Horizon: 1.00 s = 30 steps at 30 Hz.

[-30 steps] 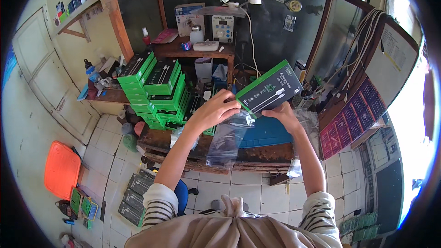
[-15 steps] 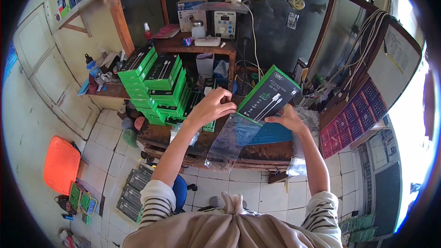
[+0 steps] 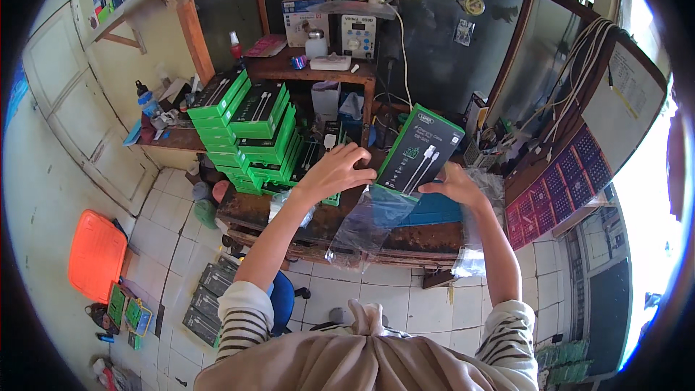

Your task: The person places individual boxed charging cables into clear plastic bags by hand and then sets the bags into a storage bin.

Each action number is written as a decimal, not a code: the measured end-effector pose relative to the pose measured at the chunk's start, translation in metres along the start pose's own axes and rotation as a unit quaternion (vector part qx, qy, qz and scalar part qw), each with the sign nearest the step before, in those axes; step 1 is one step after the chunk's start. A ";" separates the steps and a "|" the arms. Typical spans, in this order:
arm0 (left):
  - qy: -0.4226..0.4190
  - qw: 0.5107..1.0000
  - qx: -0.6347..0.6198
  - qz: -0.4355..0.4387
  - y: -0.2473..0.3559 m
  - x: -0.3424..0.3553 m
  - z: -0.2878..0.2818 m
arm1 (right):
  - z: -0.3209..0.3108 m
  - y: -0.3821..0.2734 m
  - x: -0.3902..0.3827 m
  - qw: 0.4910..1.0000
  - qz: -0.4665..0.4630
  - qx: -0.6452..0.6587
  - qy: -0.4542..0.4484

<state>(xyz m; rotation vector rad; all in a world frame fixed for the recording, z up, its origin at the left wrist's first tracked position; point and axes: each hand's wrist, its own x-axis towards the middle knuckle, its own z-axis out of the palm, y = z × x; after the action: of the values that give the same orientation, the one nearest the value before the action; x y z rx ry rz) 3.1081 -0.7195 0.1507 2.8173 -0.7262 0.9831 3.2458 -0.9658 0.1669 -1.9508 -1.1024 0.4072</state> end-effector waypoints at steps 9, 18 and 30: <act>0.000 0.982 -0.190 -0.018 0.020 -0.008 0.006 | -0.001 0.005 -0.008 0.998 0.032 -0.041 -0.032; 0.062 0.962 -0.248 -0.098 0.020 -0.012 0.039 | 0.008 0.006 -0.012 0.994 -0.009 -0.103 -0.041; 0.197 0.763 -0.533 -0.309 0.035 -0.014 0.092 | 0.047 0.050 0.001 0.990 -0.046 0.092 0.097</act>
<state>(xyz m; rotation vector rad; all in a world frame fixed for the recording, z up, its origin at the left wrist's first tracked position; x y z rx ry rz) 3.1353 -0.7648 0.0663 1.5619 -0.1369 0.6506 3.2449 -0.9540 0.0994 -1.7316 -0.9893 0.2524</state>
